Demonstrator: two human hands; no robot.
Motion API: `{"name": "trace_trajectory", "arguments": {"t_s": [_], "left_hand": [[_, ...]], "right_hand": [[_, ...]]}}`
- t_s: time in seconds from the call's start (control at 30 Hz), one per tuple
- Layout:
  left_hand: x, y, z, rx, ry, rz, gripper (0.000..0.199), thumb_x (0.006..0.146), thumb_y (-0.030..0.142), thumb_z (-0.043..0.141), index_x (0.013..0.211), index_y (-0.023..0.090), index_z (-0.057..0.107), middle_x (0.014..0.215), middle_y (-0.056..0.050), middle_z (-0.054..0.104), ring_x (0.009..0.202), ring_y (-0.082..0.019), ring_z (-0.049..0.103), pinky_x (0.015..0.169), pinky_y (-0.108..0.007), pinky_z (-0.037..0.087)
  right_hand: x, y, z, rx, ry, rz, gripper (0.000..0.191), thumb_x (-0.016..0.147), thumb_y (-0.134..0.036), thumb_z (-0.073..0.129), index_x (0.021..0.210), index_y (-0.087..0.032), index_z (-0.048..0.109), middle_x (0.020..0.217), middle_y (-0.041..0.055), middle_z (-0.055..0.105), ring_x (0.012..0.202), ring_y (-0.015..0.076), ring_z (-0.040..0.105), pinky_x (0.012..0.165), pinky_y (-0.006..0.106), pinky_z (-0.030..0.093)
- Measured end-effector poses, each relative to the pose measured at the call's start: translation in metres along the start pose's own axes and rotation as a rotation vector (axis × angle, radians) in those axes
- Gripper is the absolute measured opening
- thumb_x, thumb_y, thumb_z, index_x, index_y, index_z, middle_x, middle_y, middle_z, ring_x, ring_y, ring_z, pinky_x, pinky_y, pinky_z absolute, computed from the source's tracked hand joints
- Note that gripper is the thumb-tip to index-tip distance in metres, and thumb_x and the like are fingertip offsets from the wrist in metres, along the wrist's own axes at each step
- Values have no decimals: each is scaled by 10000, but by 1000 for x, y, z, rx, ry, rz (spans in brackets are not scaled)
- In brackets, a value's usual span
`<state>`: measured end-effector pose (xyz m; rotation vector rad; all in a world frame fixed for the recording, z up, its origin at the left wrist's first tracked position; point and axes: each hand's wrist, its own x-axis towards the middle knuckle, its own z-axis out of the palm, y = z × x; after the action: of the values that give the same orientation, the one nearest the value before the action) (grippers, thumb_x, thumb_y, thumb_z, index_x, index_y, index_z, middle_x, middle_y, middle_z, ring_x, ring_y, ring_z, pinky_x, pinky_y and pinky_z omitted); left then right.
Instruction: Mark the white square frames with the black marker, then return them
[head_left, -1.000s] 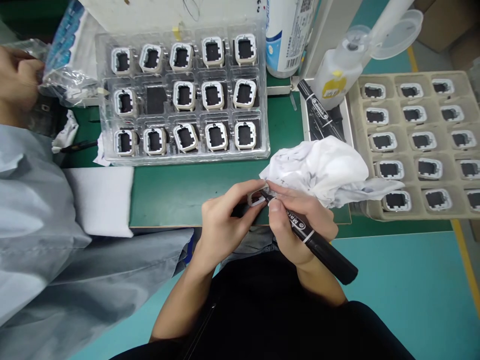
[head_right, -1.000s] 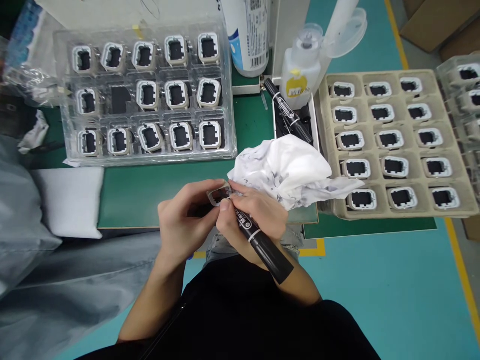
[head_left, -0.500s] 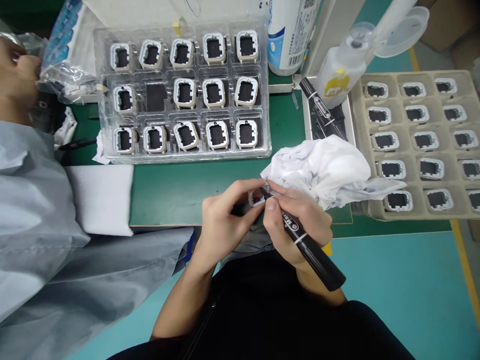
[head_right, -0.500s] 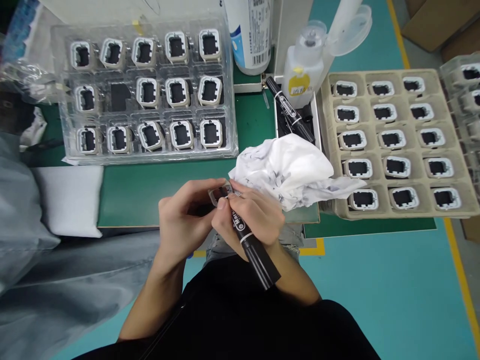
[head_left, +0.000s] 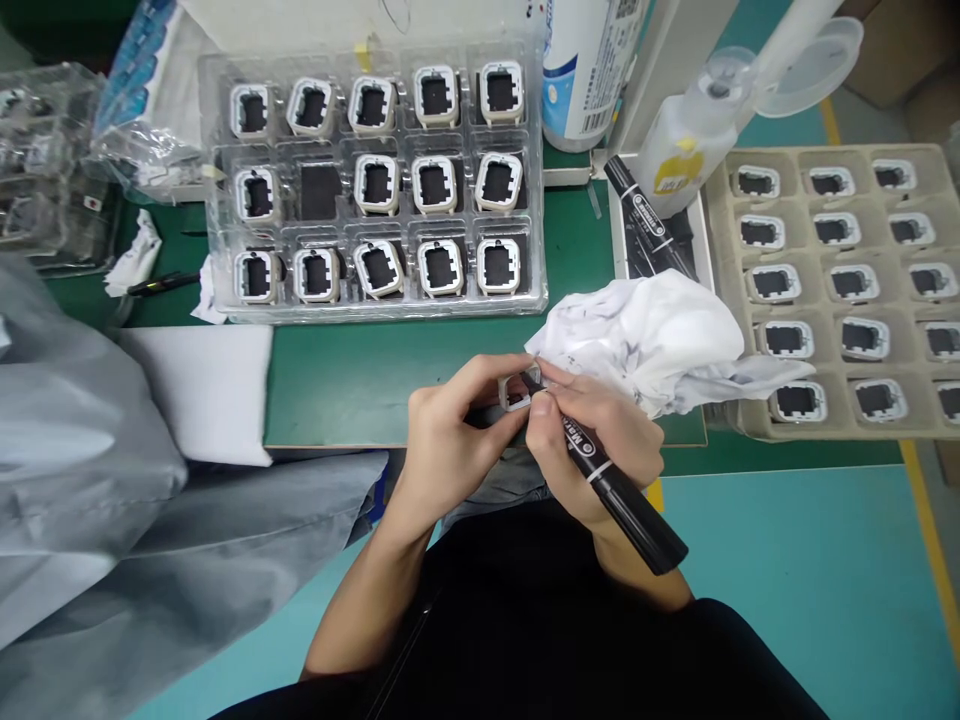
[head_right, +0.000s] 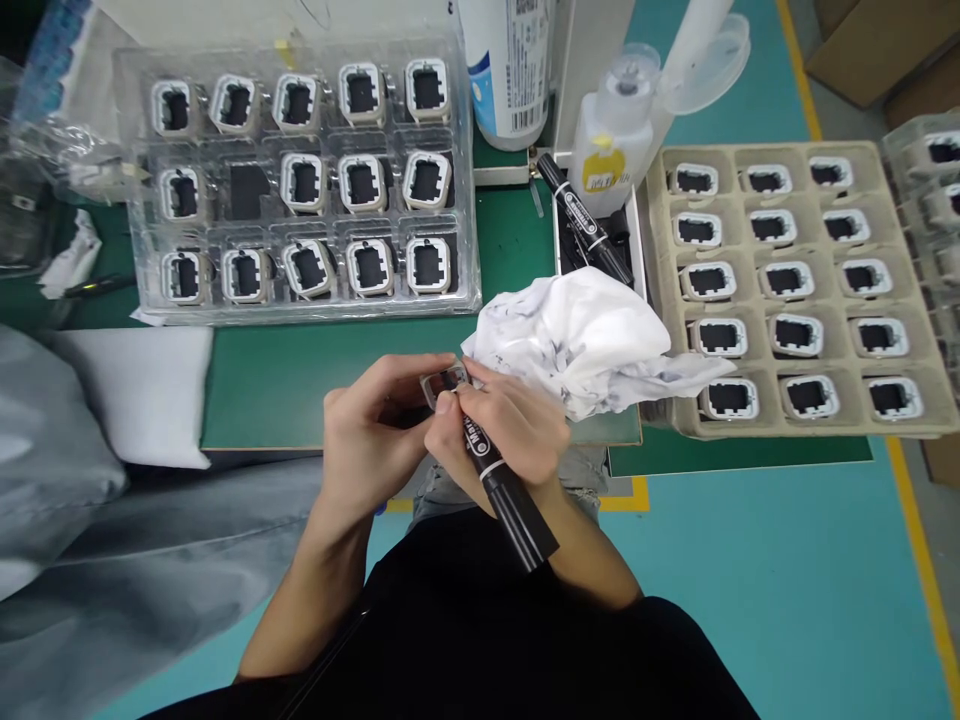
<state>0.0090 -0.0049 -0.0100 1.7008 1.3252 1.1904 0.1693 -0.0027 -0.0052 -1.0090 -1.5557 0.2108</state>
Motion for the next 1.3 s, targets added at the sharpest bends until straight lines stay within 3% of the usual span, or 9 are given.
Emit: {"name": "trace_trajectory", "arguments": {"t_s": [0.23,0.83,1.0,1.17,1.3], "left_hand": [[0,1,1,-27,-5,-33,319,1006,208,906,1315,269,851,1083,6,897,894,-149,853,839,-220,686],[0,-2,-1,14,-15,24,374,992,166,908,1340,289,850,1033,24,885,796,-119,793,750,-202,641],[1,-1,-1,-3,-18,8,334,1020,224,905,1342,290,844,1143,0,902,921,-156,854,855,-233,691],[3,2,-2,-11,-37,-30,280,1038,255,893,1313,284,846,1064,8,896,879,-152,846,832,-228,692],[4,2,-4,-57,-54,-87,304,1014,304,932,1303,268,844,1116,-22,904,933,-183,869,881,-261,723]], "right_hand": [[-2,0,1,-24,6,33,222,1002,-53,777,1042,-263,716,875,-17,846,885,231,922,869,354,824],[0,-1,-2,-60,-15,-5,237,976,-39,802,1075,-246,743,924,19,890,953,257,941,873,319,814],[-2,-1,-1,-45,16,28,214,995,-49,790,1054,-245,727,909,-1,877,904,225,930,896,309,807],[-1,0,0,-59,9,15,219,980,-47,790,1031,-248,723,897,1,877,915,243,936,885,309,808],[-3,1,-1,-9,24,40,212,977,-73,793,1043,-264,727,884,-8,875,917,261,939,904,351,823]]}}
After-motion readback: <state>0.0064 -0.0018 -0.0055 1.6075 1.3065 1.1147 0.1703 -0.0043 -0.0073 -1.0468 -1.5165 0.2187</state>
